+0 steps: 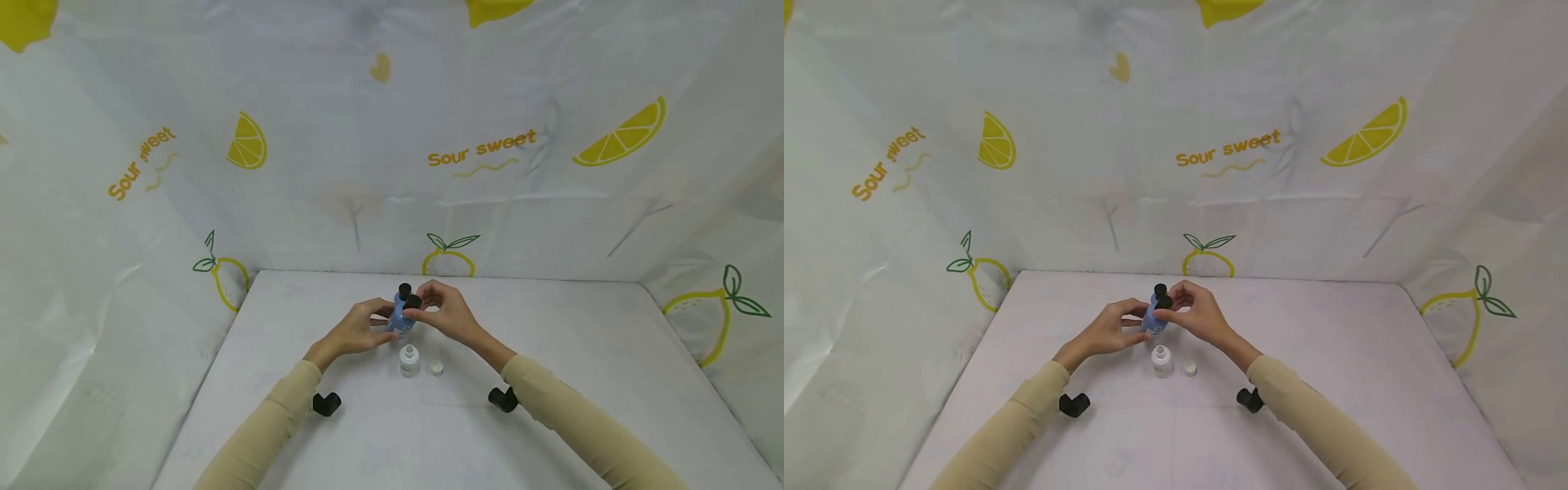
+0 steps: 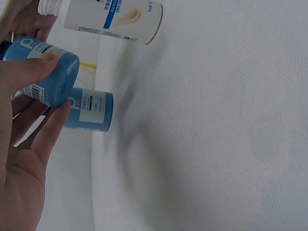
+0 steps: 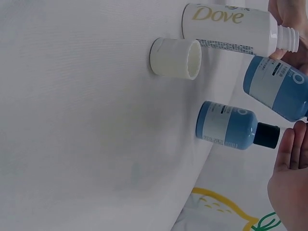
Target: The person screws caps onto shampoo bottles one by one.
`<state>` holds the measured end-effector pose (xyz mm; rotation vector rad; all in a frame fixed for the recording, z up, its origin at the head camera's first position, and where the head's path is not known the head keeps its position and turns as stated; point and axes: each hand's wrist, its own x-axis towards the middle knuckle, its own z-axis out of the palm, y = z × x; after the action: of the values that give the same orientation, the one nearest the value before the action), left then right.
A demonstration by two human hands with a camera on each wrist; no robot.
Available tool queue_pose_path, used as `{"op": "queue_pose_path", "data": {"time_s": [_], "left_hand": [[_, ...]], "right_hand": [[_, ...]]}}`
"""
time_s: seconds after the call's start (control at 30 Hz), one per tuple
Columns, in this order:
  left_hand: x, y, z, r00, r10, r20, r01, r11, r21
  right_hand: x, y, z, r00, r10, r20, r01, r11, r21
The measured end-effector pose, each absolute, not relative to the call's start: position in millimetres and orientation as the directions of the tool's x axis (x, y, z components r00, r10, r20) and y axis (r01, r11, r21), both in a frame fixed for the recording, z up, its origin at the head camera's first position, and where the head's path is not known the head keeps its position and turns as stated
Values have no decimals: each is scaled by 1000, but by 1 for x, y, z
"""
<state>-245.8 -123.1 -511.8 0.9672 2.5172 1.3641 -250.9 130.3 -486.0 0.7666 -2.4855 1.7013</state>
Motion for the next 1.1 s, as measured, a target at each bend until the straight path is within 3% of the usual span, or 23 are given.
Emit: {"op": "queue_pose_path", "data": {"time_s": [0.43,0.77,1.1], "left_hand": [[-247,-123,-513,-795,581,174,463,396,793],[-247,-125,-512,-794,583,173,467,401,789],[-248,-125,-511,-792,581,188,473,390,790]], "right_hand": [[-250,134,-480,-872,-432,229,-380,305,-873],[-257,144,-473,-754,-605,256,-436,170,-884],[-261,144,-468,-730,-631,261,-451,158,-878]]}}
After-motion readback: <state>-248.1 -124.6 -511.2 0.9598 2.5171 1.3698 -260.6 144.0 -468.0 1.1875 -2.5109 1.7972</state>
